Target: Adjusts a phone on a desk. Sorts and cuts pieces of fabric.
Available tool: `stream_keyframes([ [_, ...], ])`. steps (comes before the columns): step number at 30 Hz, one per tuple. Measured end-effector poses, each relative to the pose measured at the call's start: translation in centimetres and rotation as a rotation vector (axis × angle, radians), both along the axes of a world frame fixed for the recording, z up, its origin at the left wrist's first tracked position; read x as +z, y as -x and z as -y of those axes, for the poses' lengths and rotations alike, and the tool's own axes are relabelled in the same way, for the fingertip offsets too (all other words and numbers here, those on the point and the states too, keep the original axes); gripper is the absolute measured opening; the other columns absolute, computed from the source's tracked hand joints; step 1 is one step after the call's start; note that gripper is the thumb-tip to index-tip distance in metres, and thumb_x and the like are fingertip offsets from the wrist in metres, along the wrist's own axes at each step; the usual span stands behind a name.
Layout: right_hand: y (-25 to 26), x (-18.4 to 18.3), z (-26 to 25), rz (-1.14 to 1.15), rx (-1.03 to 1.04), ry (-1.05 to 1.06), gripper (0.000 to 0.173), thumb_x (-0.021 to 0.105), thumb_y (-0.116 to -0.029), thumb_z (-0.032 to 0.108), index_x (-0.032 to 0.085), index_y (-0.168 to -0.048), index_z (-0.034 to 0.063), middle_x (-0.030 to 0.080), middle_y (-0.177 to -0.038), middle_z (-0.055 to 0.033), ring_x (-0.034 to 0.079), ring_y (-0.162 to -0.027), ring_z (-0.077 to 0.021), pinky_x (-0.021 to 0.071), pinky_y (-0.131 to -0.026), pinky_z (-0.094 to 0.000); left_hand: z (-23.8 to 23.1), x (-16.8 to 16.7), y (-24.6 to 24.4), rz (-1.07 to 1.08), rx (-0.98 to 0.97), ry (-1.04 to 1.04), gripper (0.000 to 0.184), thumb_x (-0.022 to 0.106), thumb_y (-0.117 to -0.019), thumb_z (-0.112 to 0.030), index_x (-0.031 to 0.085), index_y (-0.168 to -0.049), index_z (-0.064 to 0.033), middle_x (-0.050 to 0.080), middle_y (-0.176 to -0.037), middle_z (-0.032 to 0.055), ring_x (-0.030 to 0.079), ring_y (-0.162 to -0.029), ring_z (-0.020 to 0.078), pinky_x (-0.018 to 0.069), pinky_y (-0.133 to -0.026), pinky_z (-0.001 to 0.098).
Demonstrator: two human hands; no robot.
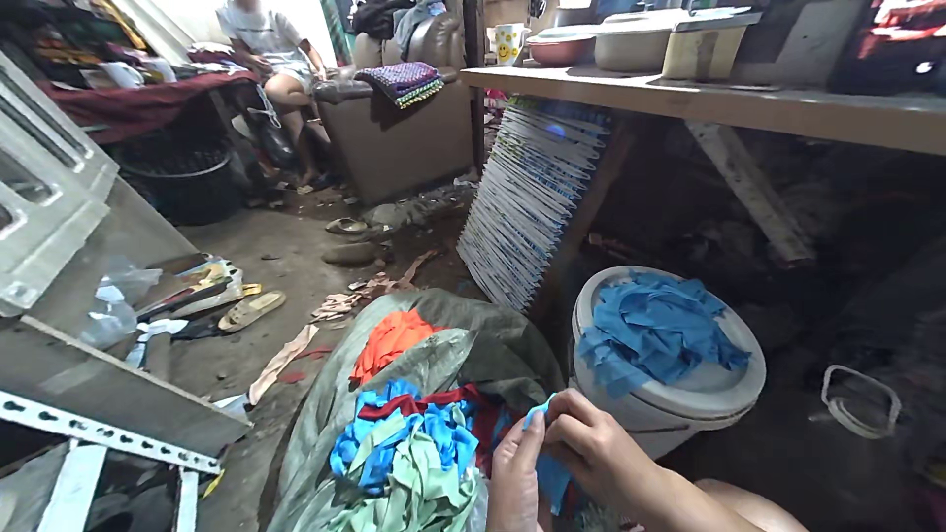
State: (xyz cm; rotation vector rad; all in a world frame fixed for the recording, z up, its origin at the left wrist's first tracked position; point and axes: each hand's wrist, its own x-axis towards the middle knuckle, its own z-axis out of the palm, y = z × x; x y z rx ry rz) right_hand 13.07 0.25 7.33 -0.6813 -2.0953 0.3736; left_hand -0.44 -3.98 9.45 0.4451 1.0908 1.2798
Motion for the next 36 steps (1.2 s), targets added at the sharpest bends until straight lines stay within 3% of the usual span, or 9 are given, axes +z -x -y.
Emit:
stream_keyframes([
  [5, -0.4, -0.2, 0.2, 0.015, 0.045, -0.077, 0.009, 0.065, -0.0959, 0.012, 0.067, -0.088, 0.0080, 0.072, -0.095, -0.0087, 0.070, -0.091, -0.0175, 0.0563, -0.085, -0.0252, -0.6, -0.3, 0.6, -0.075, 0.021, -0.071, 0.025, 0.044, -0.1080, -0.010, 0.065, -0.108, 0.0041, 0.072, -0.088, 0.0087, 0.071, -0.083, 0.0143, 0.0603, -0.081, 0.0334],
  [12, -0.9, 1.1, -0.5, -0.092, 0.128, -0.024, 0.008, 0.067, -0.0964, 0.012, 0.067, -0.096, 0.0038, 0.071, -0.087, -0.0090, 0.069, -0.085, -0.0143, 0.0559, -0.083, -0.0219, -0.7, -0.4, 3.3, -0.630, -0.079, -0.460, 0.024, 0.051, -0.1035, -0.007, 0.066, -0.115, 0.0069, 0.073, -0.101, 0.0057, 0.068, -0.092, 0.0011, 0.0561, -0.087, 0.0207],
  [19, -1.0, 1.6, -0.9, -0.095, 0.085, -0.016, 0.011, 0.066, -0.0969, 0.011, 0.075, -0.099, 0.0058, 0.072, -0.089, -0.0104, 0.070, -0.086, -0.0134, 0.0561, -0.082, -0.0206, -0.3, -0.6, 3.5, -0.529, -0.262, -0.545, 0.026, 0.044, -0.1009, 0.002, 0.065, -0.115, 0.0083, 0.072, -0.106, 0.0036, 0.067, -0.096, -0.0004, 0.0555, -0.091, 0.0217],
  [25, -1.4, 1.2, -1.0, -0.113, 0.088, -0.007, 0.010, 0.066, -0.0964, 0.010, 0.076, -0.101, 0.0078, 0.071, -0.089, -0.0101, 0.069, -0.086, -0.0129, 0.0558, -0.081, -0.0195, -0.1, -1.0, 3.6, -0.297, -0.254, -0.444, 0.048, 0.026, -0.1104, -0.025, 0.064, -0.118, 0.0024, 0.074, -0.106, 0.0006, 0.070, -0.100, 0.0073, 0.0577, -0.093, 0.0313],
  [27, -1.3, 1.0, -1.0, -0.129, 0.054, -0.001, 0.013, 0.068, -0.0969, 0.014, 0.073, -0.105, 0.0059, 0.072, -0.090, -0.0102, 0.069, -0.086, -0.0125, 0.0557, -0.082, -0.0196, -0.1, -1.6, 3.9, -0.340, -0.293, -0.541, 0.061, 0.038, -0.1073, -0.051, 0.064, -0.122, 0.0019, 0.074, -0.111, -0.0009, 0.069, -0.103, 0.0060, 0.0568, -0.094, 0.0312],
  [28, -1.2, 0.9, -1.0, -0.141, 0.033, 0.009, 0.016, 0.069, -0.0970, 0.015, 0.071, -0.108, 0.0039, 0.072, -0.092, -0.0106, 0.070, -0.086, -0.0122, 0.0561, -0.083, -0.0202, -0.2, -1.6, 3.9, -0.392, -0.312, -0.586, 0.067, 0.049, -0.0998, -0.059, 0.065, -0.122, 0.0026, 0.073, -0.111, -0.0013, 0.068, -0.102, 0.0039, 0.0569, -0.093, 0.0296],
  [30, -1.1, 0.8, -0.9, -0.154, 0.007, 0.036, 0.024, 0.070, -0.0962, 0.016, 0.068, -0.114, 0.0004, 0.074, -0.096, -0.0112, 0.071, -0.088, -0.0102, 0.0568, -0.084, -0.0199, -0.2, -0.8, 3.7, -0.474, -0.333, -0.594, 0.058, 0.072, -0.0918, -0.041, 0.064, -0.120, 0.0083, 0.074, -0.107, 0.0020, 0.070, -0.096, 0.0031, 0.0587, -0.088, 0.0263],
  [32, -1.0, 0.9, -0.8, -0.156, -0.023, 0.062, 0.028, 0.072, -0.0940, 0.016, 0.065, -0.115, -0.0016, 0.072, -0.089, -0.0112, 0.069, -0.079, -0.0091, 0.0560, -0.077, -0.0182, -0.1, -0.2, 3.3, -0.517, -0.325, -0.540, 0.032, 0.072, -0.0887, -0.004, 0.065, -0.117, 0.0086, 0.075, -0.102, 0.0036, 0.071, -0.092, 0.0031, 0.0593, -0.087, 0.0249],
  [36, -1.0, 1.1, -0.6, -0.182, -0.022, 0.186, 0.029, 0.074, -0.0914, 0.015, 0.065, -0.112, -0.0039, 0.070, -0.081, -0.0114, 0.067, -0.071, -0.0085, 0.0557, -0.068, -0.0186, -0.3, -0.1, 3.1, -0.599, -0.265, -0.506, 0.018, 0.067, -0.0922, 0.000, 0.070, -0.110, 0.0059, 0.075, -0.098, 0.0025, 0.069, -0.090, -0.0008, 0.0573, -0.087, 0.0201],
])
